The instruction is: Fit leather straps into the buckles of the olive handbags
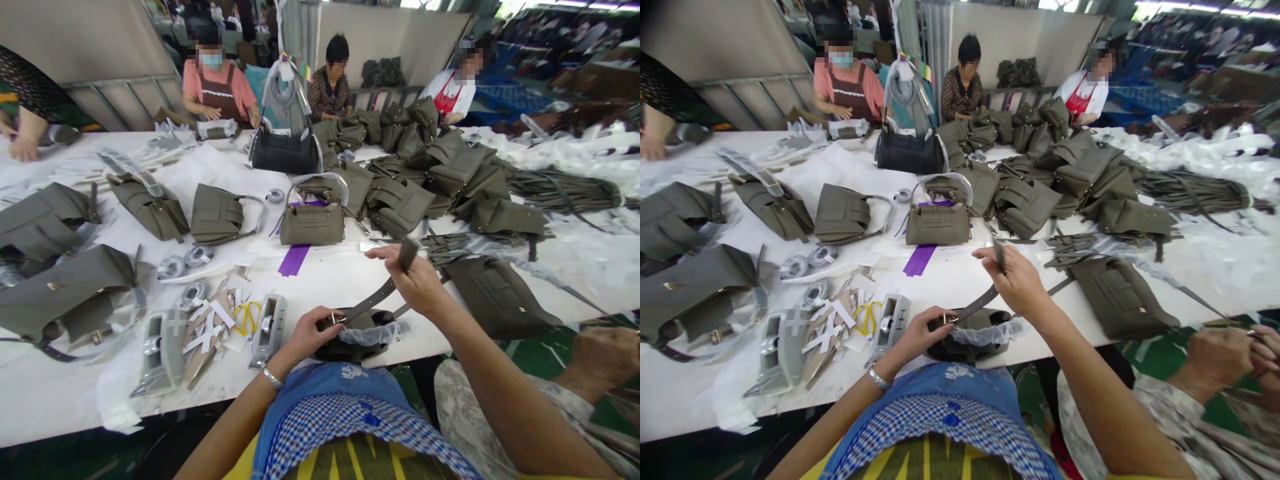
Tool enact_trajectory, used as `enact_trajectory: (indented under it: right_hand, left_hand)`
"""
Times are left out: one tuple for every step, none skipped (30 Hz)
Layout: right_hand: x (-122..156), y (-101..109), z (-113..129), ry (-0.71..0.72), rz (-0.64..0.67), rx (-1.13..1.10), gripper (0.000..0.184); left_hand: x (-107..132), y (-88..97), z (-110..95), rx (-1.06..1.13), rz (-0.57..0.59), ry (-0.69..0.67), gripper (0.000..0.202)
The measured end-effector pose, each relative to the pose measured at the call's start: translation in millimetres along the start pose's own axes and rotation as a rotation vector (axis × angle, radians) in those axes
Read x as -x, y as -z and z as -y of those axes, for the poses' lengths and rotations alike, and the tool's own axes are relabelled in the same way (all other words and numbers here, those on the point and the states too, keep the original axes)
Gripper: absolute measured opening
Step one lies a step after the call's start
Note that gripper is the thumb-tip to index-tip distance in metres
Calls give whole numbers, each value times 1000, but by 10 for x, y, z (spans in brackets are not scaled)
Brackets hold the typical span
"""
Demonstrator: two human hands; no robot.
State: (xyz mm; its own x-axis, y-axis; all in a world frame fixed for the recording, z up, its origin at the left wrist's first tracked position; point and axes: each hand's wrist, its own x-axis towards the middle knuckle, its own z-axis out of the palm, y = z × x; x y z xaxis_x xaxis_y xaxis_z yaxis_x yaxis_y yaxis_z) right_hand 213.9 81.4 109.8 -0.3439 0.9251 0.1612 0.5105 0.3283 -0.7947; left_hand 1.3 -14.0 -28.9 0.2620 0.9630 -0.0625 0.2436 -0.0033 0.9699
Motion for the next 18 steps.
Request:
enact_trajectory:
  right_hand:
    - [-2,11,11,-8,2,137,52]
    - [3,23,16,-46,17,227,48]
    - [14,32,14,-105,47,263,46]
    - [31,39,6,-169,88,256,44]
    - [53,42,-7,-222,135,219,42]
    - [78,42,-21,-261,181,165,39]
    - [103,40,-36,-285,223,101,37]
    - [128,38,-47,-301,268,27,35]
    - [151,35,-54,-310,316,-61,35]
    - [169,31,-57,-315,358,-161,35]
    - [182,25,-57,-313,387,-264,35]
    - [189,17,-55,-302,402,-359,34]
    - [190,5,-55,-285,405,-439,32]
    - [184,-11,-57,-266,400,-498,29]
    - [174,-34,-64,-247,393,-539,27]
    - [161,-64,-73,-231,392,-565,25]
    - [147,-103,-83,-214,398,-585,23]
    - [135,-152,-92,-197,409,-599,21]
  left_hand:
    - [4,-13,-9,-16,-17,7,26]
    - [8,-25,-16,-26,-34,17,25]
    - [11,-34,-23,-32,-50,26,24]
    - [13,-41,-29,-35,-63,37,23]
    - [13,-47,-35,-37,-75,48,23]
    - [12,-51,-41,-38,-84,60,22]
    - [8,-55,-48,-38,-93,72,22]
    - [4,-59,-54,-37,-99,84,22]
    - [-2,-64,-61,-35,-101,94,22]
    - [-8,-69,-68,-29,-99,102,22]
    - [-14,-76,-74,-22,-97,107,21]
    - [-20,-83,-80,-17,-96,112,21]
    - [-25,-92,-84,-16,-99,116,21]
    - [-31,-101,-87,-19,-105,120,22]
    - [-36,-112,-88,-24,-113,123,22]
    - [-42,-124,-87,-32,-120,127,22]
    - [-48,-137,-81,-43,-120,129,22]
    - [-54,-154,-72,-55,-112,129,22]
